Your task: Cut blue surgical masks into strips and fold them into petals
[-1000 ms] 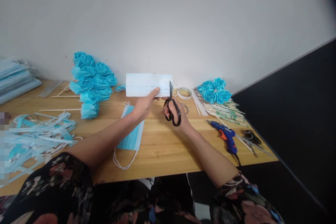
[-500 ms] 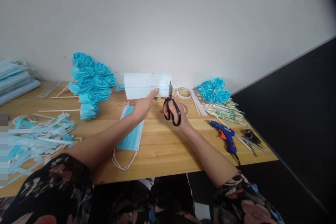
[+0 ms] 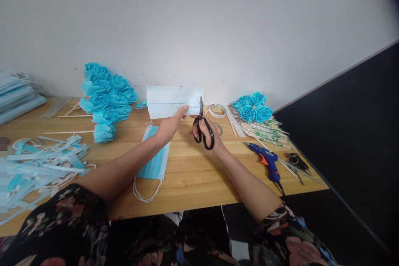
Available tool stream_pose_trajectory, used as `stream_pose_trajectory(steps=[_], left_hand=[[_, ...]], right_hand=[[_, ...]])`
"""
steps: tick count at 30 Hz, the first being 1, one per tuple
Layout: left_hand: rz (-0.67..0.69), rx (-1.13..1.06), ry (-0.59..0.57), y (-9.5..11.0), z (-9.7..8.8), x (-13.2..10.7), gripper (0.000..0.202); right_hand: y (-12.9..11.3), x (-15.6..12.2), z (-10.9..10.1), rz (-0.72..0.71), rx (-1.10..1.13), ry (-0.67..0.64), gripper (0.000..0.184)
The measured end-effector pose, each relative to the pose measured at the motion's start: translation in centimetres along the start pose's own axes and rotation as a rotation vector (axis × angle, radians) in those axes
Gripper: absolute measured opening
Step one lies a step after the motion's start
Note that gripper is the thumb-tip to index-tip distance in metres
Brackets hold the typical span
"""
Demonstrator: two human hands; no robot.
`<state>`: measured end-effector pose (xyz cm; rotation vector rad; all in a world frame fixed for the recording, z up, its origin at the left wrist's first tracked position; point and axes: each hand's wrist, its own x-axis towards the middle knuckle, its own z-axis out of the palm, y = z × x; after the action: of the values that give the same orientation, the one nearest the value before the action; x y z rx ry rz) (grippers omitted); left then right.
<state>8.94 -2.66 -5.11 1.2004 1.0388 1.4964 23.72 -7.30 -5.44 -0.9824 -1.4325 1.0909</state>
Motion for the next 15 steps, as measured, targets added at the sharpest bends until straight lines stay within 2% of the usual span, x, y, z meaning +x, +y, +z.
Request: stream_pose_trajectory(steps=[5,11,15], left_hand=[[0.023,0.011,-0.010,0.43,0.20,-0.37,0.042],[0.063,0.027,0.033,0.93,-0.04,-0.21,0.037],[0.073,0.013,0.008,0.65,-0.17,0.03,0.036]], right_hand=[[-0.25,0.07,0.03,-0.007,0.038,0.010,0.055],[-0.14,-0.01,-0.05,0.008,0.022,0.003,0.057],[0.23,-0.02,-0.21,0.006,0.042,-0.013,0.057]])
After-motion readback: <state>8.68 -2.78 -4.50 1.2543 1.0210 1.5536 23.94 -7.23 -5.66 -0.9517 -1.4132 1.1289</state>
